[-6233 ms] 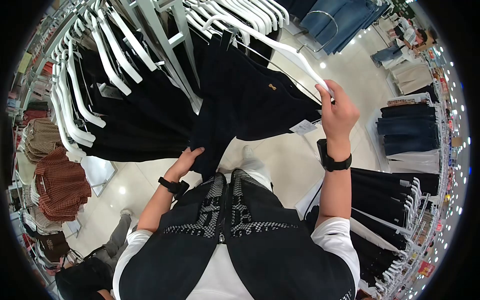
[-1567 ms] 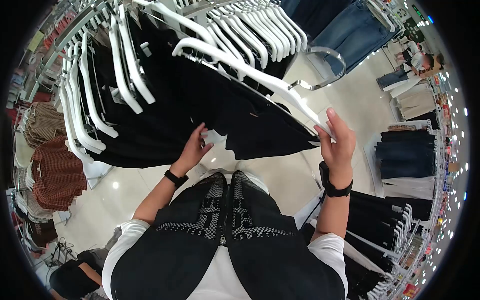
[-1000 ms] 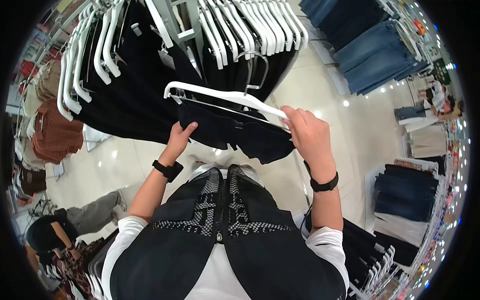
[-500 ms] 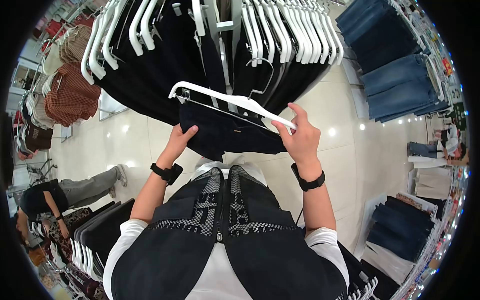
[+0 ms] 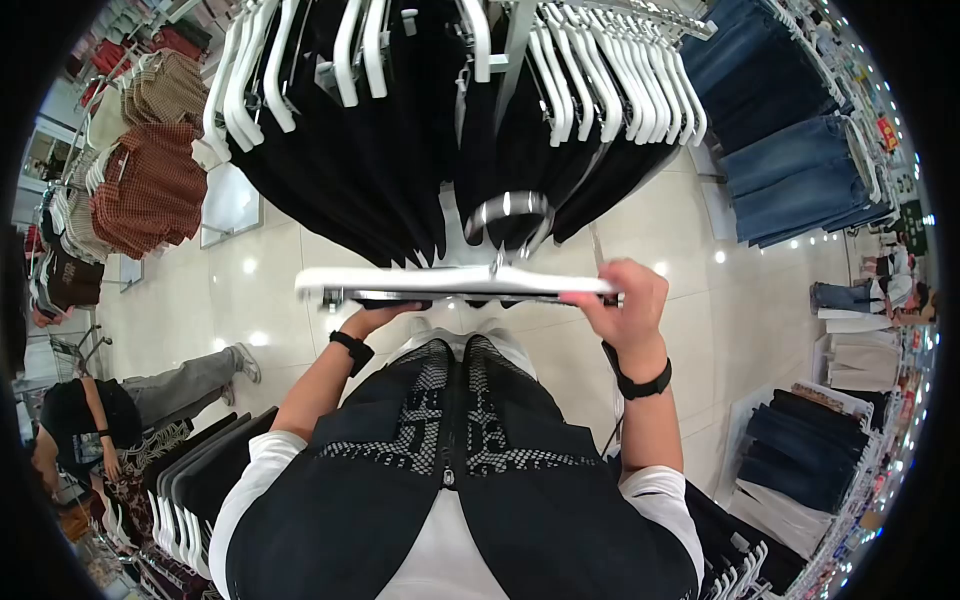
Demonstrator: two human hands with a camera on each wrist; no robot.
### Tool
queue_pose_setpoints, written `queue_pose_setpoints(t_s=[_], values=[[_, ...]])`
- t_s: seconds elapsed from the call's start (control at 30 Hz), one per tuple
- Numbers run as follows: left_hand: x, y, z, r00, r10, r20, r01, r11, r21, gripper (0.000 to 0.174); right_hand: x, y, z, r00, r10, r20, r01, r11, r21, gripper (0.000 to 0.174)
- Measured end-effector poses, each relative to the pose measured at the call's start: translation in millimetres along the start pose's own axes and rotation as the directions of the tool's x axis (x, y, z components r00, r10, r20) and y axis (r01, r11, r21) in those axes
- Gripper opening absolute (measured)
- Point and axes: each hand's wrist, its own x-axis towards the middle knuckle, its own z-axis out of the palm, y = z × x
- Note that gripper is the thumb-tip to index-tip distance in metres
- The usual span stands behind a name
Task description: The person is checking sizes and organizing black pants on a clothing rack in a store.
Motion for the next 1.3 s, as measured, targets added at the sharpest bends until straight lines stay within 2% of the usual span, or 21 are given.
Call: queue_pose_setpoints(t_s=[0.03, 0.07, 0.1, 0.13, 0.17, 0.23, 0.3, 0.37, 0.43, 0.53, 0.63, 0.73, 0.87, 0.97, 1.0, 1.07, 1.13, 1.2, 1.23, 1.3], values=[[5.4, -47.0, -9.2, 0.986, 0.167, -0.014, -0.167, 0.979, -0.113, 0.048, -0.5, -9.6, 0.4, 0.997, -0.05, 0.059, 0.052, 0.998, -0.033, 0.057], [6.7, 9.2, -9.7, 0.84, 0.54, 0.061, -0.542, 0.84, 0.023, 0.033, 1.6, -21.6, -1.0, 0.988, -0.095, 0.12, 0.103, 0.993, -0.064, 0.058], [4.7, 13.9, -7.3, 0.927, 0.367, -0.074, -0.373, 0.924, -0.087, 0.031, 1.5, -33.2, -2.4, 0.974, -0.134, 0.182, 0.153, 0.984, -0.094, 0.059], [4.2, 23.5, -7.8, 0.943, 0.308, -0.127, -0.331, 0.913, -0.24, 0.031, -3.1, -44.0, -4.3, 0.959, -0.085, 0.271, 0.129, 0.981, -0.148, 0.059], [4.5, 33.1, -11.1, 0.957, 0.238, -0.168, -0.286, 0.875, -0.39, 0.031, -10.0, -48.6, 0.8, 0.967, -0.108, 0.232, 0.132, 0.987, -0.089, 0.057], [-1.9, 57.8, -20.4, 0.949, 0.257, -0.183, -0.305, 0.894, -0.327, 0.031, -11.7, -57.4, 11.9, 0.977, -0.063, 0.204, 0.07, 0.997, -0.031, 0.057], [-5.6, 64.7, -26.6, 0.937, 0.28, -0.209, -0.305, 0.947, -0.102, 0.03, -22.1, -61.0, 24.7, 0.979, 0.155, 0.132, -0.161, 0.986, 0.039, 0.055], [-7.7, 41.4, -44.1, 0.966, 0.259, 0.006, -0.257, 0.96, -0.116, 0.034, -18.0, -64.4, 32.5, 0.944, 0.326, 0.055, -0.33, 0.94, 0.083, 0.052], [-5.5, 33.9, -55.6, 0.965, 0.235, 0.115, -0.222, 0.969, -0.112, 0.035, -4.7, -70.6, 43.0, 0.809, 0.586, 0.046, -0.577, 0.776, 0.257, 0.049], [0.7, 36.9, -58.8, 0.963, 0.215, 0.165, -0.199, 0.974, -0.109, 0.037, 4.0, -66.7, 44.7, 0.706, 0.699, 0.116, -0.701, 0.664, 0.261, 0.046], [4.2, 39.8, -57.5, 0.962, 0.199, 0.187, -0.181, 0.977, -0.11, 0.039, 9.4, -75.4, 51.4, 0.686, 0.718, 0.117, -0.722, 0.651, 0.236, 0.042], [6.2, 39.5, -55.1, 0.961, 0.177, 0.213, -0.156, 0.981, -0.112, 0.042, 7.3, -86.0, 56.7, 0.657, 0.746, 0.113, -0.749, 0.628, 0.21, 0.046], [4.8, 36.7, -52.1, 0.954, 0.113, 0.277, -0.09, 0.992, -0.093, 0.045, 4.2, -100.2, 59.1, 0.677, 0.734, 0.052, -0.73, 0.661, 0.176, 0.047], [-3.6, 33.1, -52.2, 0.932, -0.006, 0.362, 0.015, 1.0, -0.021, 0.048, 1.8, -111.2, 55.6, 0.764, 0.645, -0.009, -0.643, 0.763, 0.068, 0.048], [-7.6, 33.4, -53.8, 0.911, -0.076, 0.405, 0.073, 0.997, 0.023, 0.049, 1.2, -113.2, 53.5, 0.796, 0.603, -0.044, -0.601, 0.797, 0.064, 0.046], [-13.5, 36.1, -56.6, 0.843, -0.232, 0.486, 0.195, 0.973, 0.127, 0.051, 4.4, -117.2, 45.6, 0.893, 0.447, -0.052, -0.45, 0.883, -0.136, 0.044], [-16.8, 40.8, -56.0, 0.766, -0.344, 0.543, 0.28, 0.939, 0.199, 0.053, 4.7, -116.3, 34.8, 0.962, 0.27, -0.042, -0.268, 0.905, -0.331, 0.045], [-17.8, 46.6, -50.5, 0.738, -0.368, 0.566, 0.296, 0.93, 0.219, 0.055, 4.2, -111.5, 28.1, 0.989, 0.138, -0.056, -0.149, 0.887, -0.436, 0.046], [-17.8, 48.1, -47.0, 0.751, -0.332, 0.571, 0.266, 0.943, 0.198, 0.056, 3.3, -109.3, 23.5, 0.996, 0.072, -0.057, -0.091, 0.868, -0.488, 0.047], [-15.9, 50.4, -38.5, 0.775, -0.256, 0.578, 0.204, 0.967, 0.155, 0.057, 0.5, -104.5, 14.2, 0.994, 0.059, -0.09, -0.095, 0.872, -0.479, 0.048]])
